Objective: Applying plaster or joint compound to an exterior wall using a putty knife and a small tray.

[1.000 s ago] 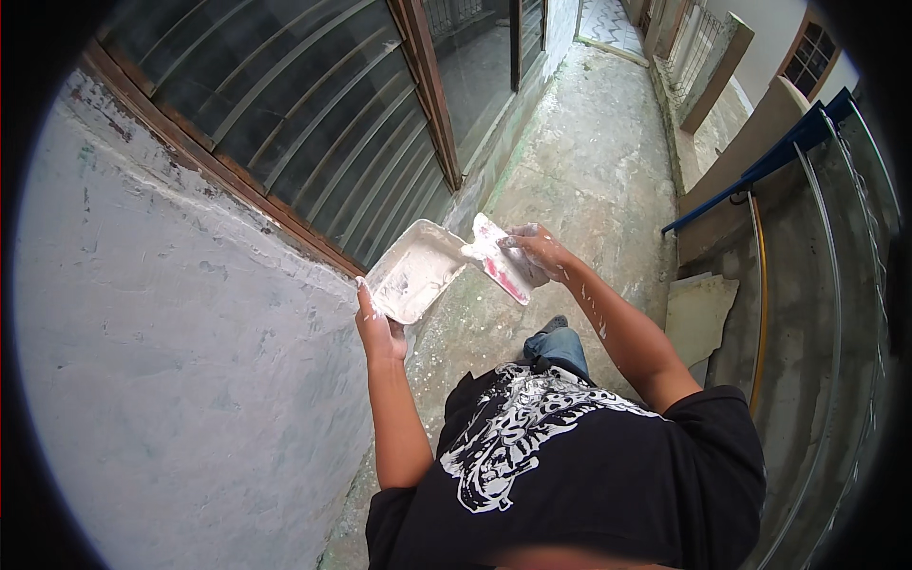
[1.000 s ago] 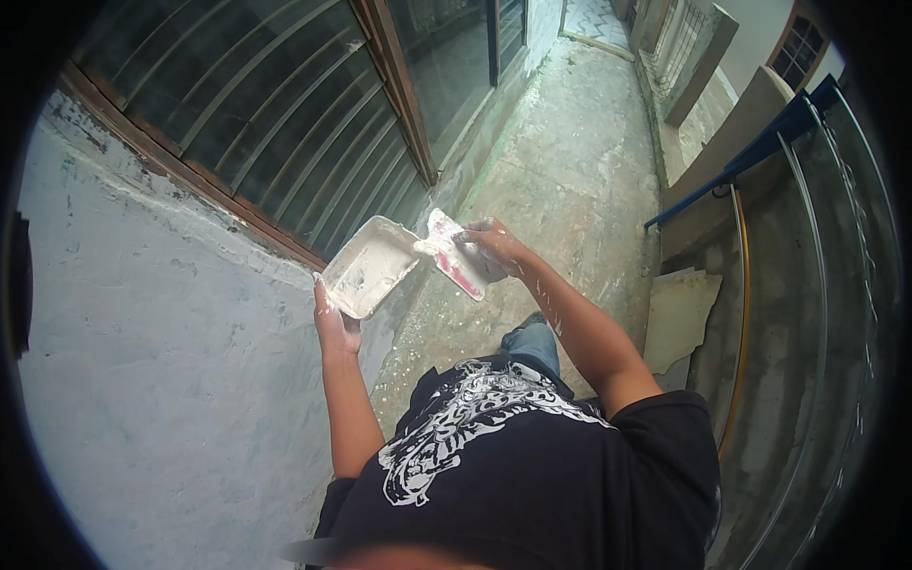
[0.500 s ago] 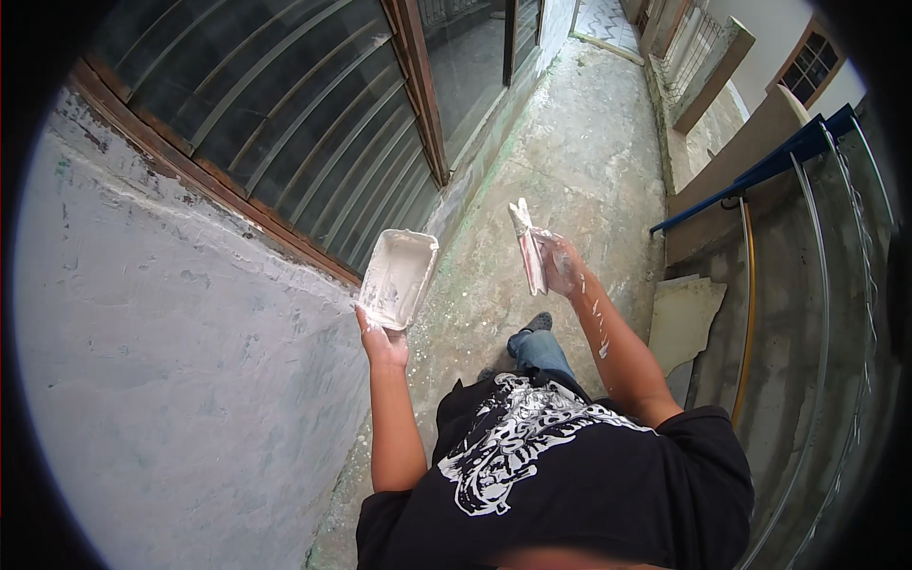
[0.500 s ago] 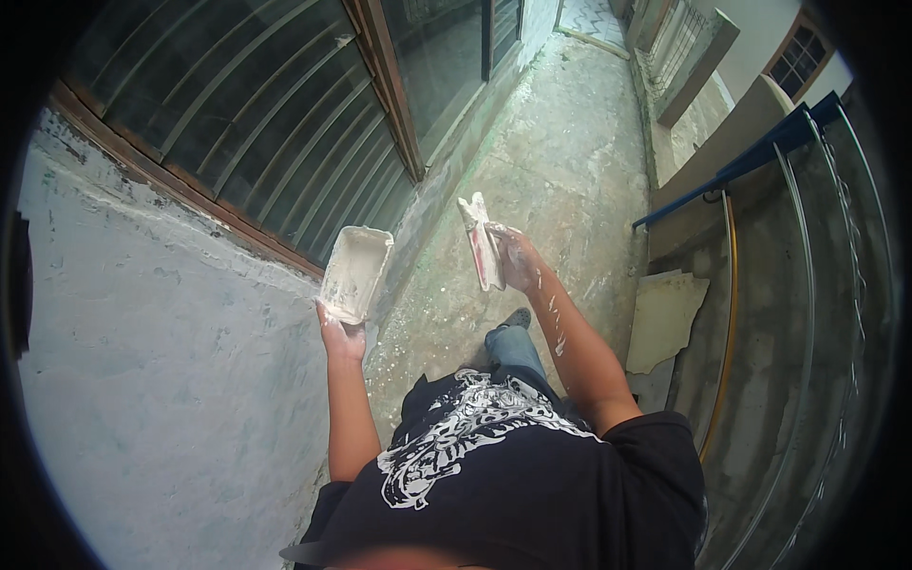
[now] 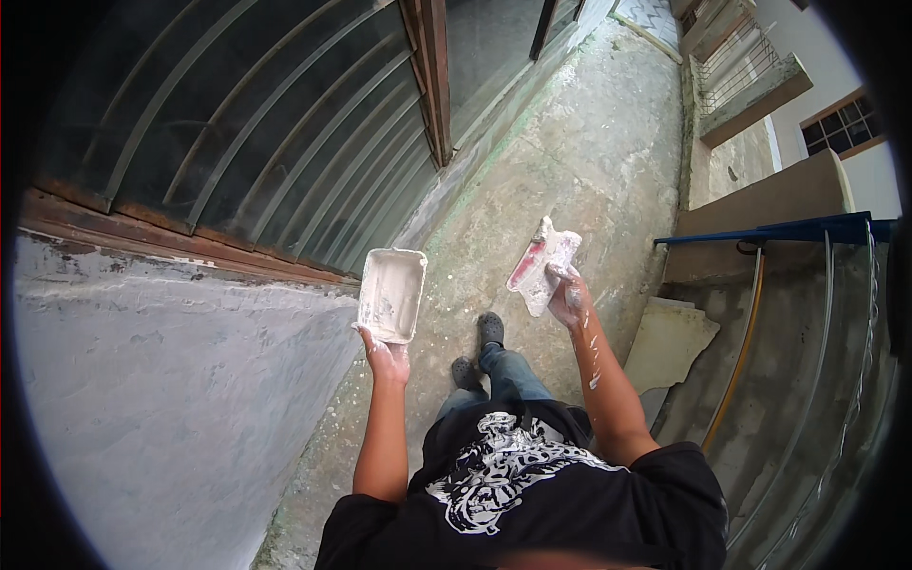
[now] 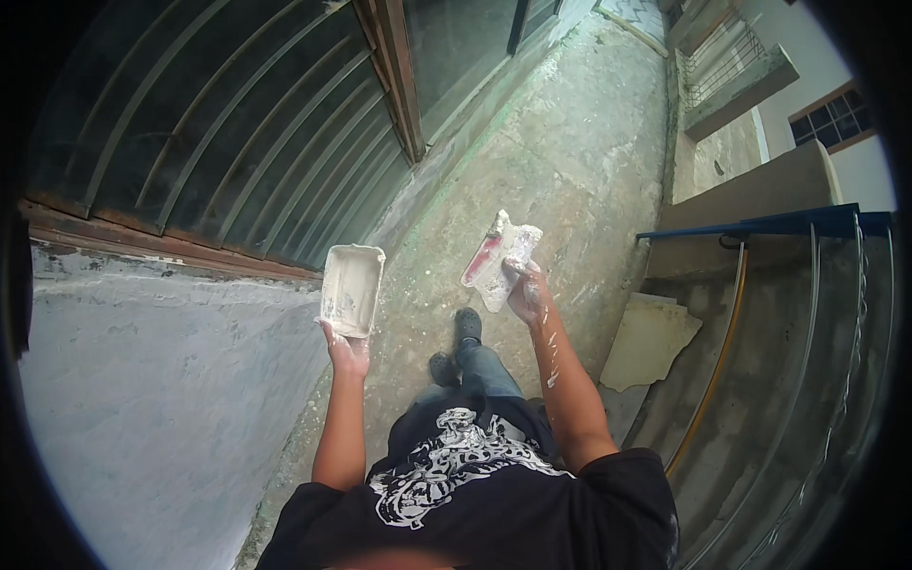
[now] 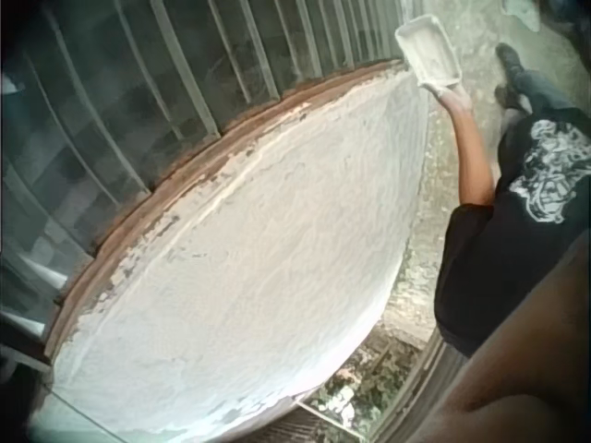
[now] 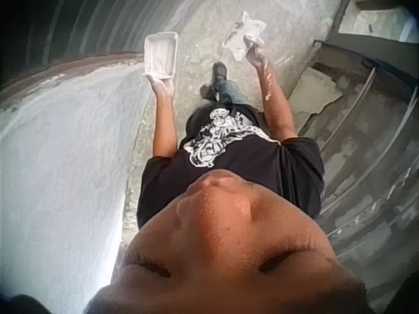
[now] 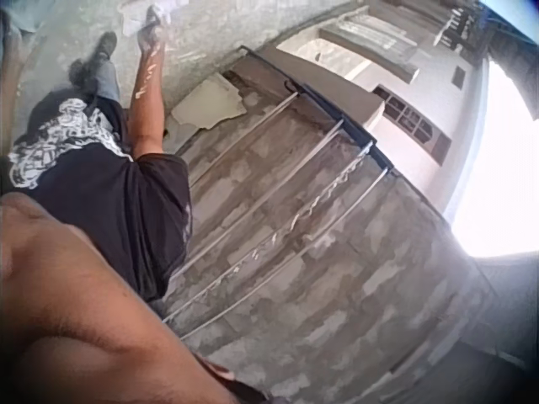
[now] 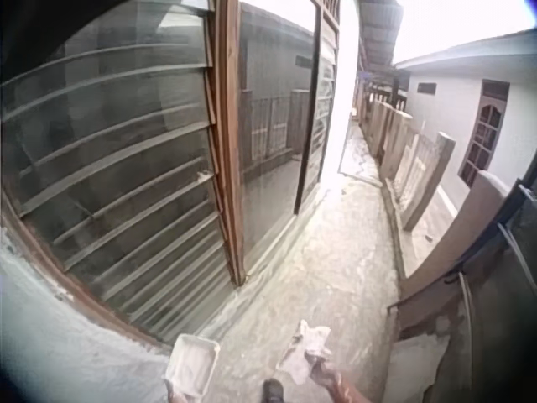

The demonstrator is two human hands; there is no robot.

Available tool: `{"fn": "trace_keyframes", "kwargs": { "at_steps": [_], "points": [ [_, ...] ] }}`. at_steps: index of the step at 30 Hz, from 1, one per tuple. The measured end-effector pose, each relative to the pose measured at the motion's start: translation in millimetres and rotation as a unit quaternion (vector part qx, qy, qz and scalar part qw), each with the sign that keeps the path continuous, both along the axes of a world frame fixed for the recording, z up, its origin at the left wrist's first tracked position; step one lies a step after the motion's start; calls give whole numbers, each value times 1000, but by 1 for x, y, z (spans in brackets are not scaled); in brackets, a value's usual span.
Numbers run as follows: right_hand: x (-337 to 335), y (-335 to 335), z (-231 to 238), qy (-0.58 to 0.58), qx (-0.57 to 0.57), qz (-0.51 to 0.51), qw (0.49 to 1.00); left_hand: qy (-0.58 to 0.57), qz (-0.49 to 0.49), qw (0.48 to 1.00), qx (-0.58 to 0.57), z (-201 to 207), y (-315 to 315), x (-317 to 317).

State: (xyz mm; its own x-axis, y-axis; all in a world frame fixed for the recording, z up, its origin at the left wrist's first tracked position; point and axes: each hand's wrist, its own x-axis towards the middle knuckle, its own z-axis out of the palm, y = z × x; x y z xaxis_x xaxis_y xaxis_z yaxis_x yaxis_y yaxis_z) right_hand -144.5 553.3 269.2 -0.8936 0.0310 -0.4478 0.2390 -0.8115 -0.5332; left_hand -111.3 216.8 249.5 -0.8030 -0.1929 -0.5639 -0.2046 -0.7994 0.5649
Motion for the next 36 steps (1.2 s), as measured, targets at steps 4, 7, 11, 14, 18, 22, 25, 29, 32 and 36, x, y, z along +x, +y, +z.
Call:
{"fn": "trace_keyframes", "kwargs": {
  "at_steps": [4,7,11,14,18,22,25,29,32,36],
  "points": [
    [-48,3,-103,-6,-27,49,998,-13,-31,999,-23,-44,-2,-13],
    [-87,-19,-173,-70,0,50,996,-36,-35,998,-29,-86,5,-33],
    [-116,-63,-279,-154,88,78,981,-25,-46,998,-27,-145,2,-46],
    [-127,-88,-362,-134,75,72,986,-64,-79,994,-38,-183,-9,-53],
    [-137,-145,-449,-114,81,79,987,-105,-111,985,-82,-231,-51,-53],
    [-151,-163,-531,-154,273,76,946,-89,-142,985,-44,-283,-55,-67],
    [-163,-209,-556,-188,444,106,870,-109,-148,981,-62,-311,-81,-63],
    [-187,-257,-590,-152,603,32,783,-135,-153,977,-55,-334,-97,-57],
    [-202,-298,-599,-112,612,49,781,-148,-166,973,-69,-339,-104,-55],
    [-158,-343,-595,53,669,-60,739,-158,-177,968,-78,-355,-108,-52]
  ]
}}
